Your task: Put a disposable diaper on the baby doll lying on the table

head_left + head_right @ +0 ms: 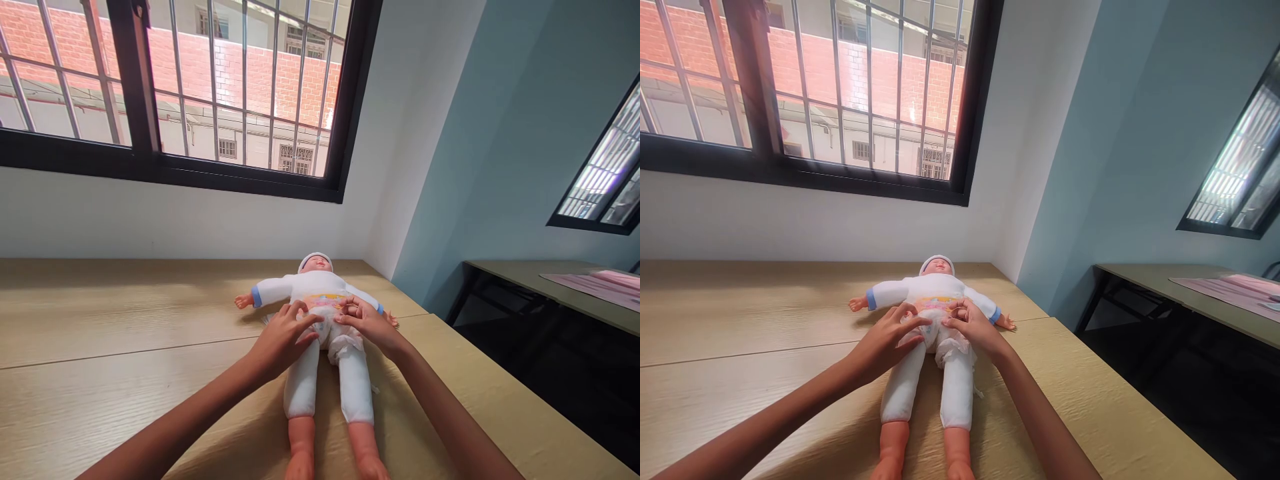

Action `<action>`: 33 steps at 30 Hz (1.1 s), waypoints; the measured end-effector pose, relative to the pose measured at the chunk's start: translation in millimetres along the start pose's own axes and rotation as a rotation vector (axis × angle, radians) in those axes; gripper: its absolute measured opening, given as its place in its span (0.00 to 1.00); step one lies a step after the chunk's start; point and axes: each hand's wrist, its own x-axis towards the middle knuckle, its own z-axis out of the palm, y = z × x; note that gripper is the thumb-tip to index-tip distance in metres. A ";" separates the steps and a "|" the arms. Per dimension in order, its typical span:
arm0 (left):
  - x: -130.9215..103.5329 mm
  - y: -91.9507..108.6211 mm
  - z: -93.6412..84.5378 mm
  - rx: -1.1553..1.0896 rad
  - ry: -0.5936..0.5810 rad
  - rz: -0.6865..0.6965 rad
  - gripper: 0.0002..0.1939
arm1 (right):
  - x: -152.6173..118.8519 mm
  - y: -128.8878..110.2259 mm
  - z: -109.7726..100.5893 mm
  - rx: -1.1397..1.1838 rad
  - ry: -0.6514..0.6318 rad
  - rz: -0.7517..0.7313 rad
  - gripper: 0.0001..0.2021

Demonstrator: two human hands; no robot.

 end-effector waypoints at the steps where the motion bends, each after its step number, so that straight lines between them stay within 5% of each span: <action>1: 0.0 0.6 -0.4 -0.001 -0.001 -0.003 0.14 | 0.3 0.4 -0.2 -0.001 -0.002 0.000 0.21; 11: 0.2 -0.2 0.3 0.016 -0.005 0.008 0.15 | -3.6 -4.7 0.2 0.071 -0.028 0.010 0.19; 18: -0.6 -0.9 3.4 0.124 -0.011 0.086 0.29 | 0.9 2.5 -2.6 0.189 -0.062 0.072 0.21; 33: -1.5 -2.9 7.8 0.167 -0.076 0.073 0.28 | -4.1 -9.4 4.0 0.184 -0.003 0.068 0.18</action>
